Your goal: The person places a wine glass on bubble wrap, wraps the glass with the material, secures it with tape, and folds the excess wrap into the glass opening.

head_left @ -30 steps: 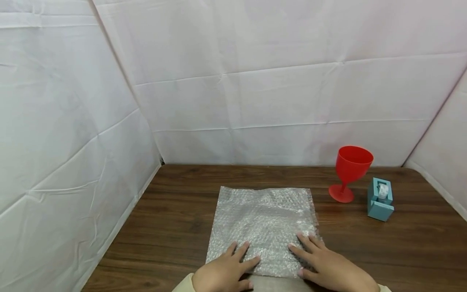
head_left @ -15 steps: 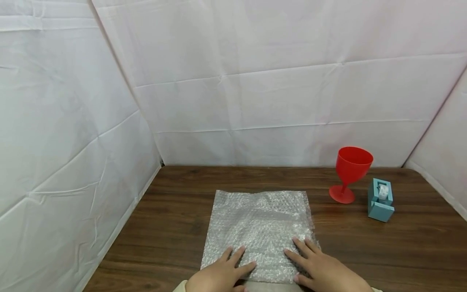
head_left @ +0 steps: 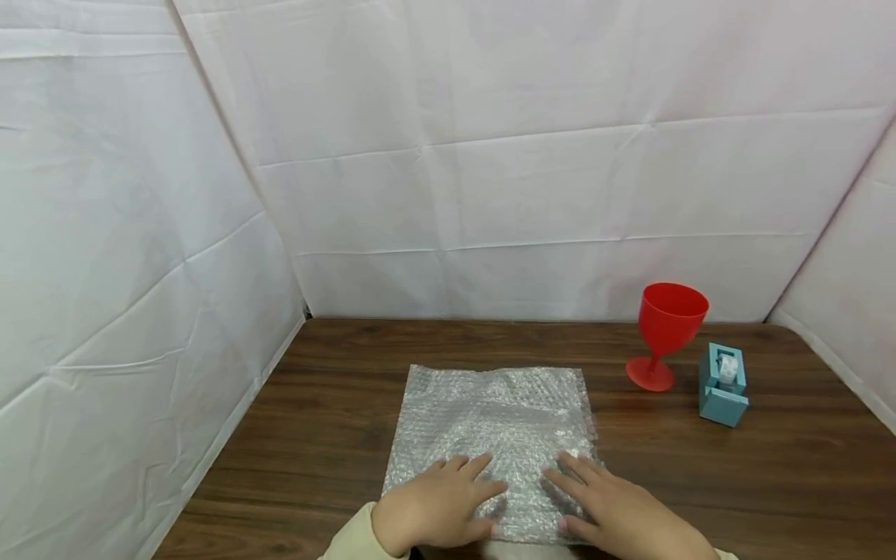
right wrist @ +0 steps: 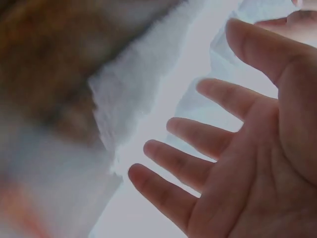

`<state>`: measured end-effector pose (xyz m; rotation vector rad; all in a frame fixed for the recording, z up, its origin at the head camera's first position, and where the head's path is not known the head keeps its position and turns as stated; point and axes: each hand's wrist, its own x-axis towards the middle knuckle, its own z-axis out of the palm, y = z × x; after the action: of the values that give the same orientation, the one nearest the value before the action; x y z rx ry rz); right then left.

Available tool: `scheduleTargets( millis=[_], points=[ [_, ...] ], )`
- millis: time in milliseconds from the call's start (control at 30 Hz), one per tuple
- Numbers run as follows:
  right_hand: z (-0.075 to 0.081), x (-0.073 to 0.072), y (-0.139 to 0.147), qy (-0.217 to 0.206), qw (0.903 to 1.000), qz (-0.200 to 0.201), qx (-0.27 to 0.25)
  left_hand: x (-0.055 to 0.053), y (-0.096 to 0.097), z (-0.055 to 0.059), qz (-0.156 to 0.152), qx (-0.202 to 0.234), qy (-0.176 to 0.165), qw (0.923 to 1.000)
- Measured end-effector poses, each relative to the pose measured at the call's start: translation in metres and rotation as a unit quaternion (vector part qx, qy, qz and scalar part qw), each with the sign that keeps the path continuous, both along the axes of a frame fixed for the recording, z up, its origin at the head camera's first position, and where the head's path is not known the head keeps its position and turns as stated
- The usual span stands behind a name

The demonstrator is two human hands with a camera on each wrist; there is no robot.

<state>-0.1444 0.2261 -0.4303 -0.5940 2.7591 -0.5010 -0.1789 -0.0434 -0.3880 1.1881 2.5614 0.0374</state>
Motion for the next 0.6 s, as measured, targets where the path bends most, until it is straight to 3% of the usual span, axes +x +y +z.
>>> scheduleTargets(
  millis=[167, 333, 467, 600],
  points=[
    [0.018, -0.001, 0.01, 0.071, 0.9957, -0.052, -0.028, -0.014, 0.021, 0.018, -0.024, 0.061, 0.002, 0.9979],
    [0.03, -0.008, 0.032, 0.152, 0.9781, -0.121, -0.074, -0.033, 0.042, 0.023, -0.035, 0.139, -0.011, 0.9896],
    [0.037, -0.016, 0.058, 0.183, 0.962, -0.164, -0.118, -0.05, 0.062, 0.021, -0.028, 0.218, -0.037, 0.975],
    [0.041, -0.023, 0.087, 0.19, 0.9432, -0.221, -0.159, -0.068, 0.082, 0.017, -0.006, 0.29, -0.101, 0.9517]
  ],
)
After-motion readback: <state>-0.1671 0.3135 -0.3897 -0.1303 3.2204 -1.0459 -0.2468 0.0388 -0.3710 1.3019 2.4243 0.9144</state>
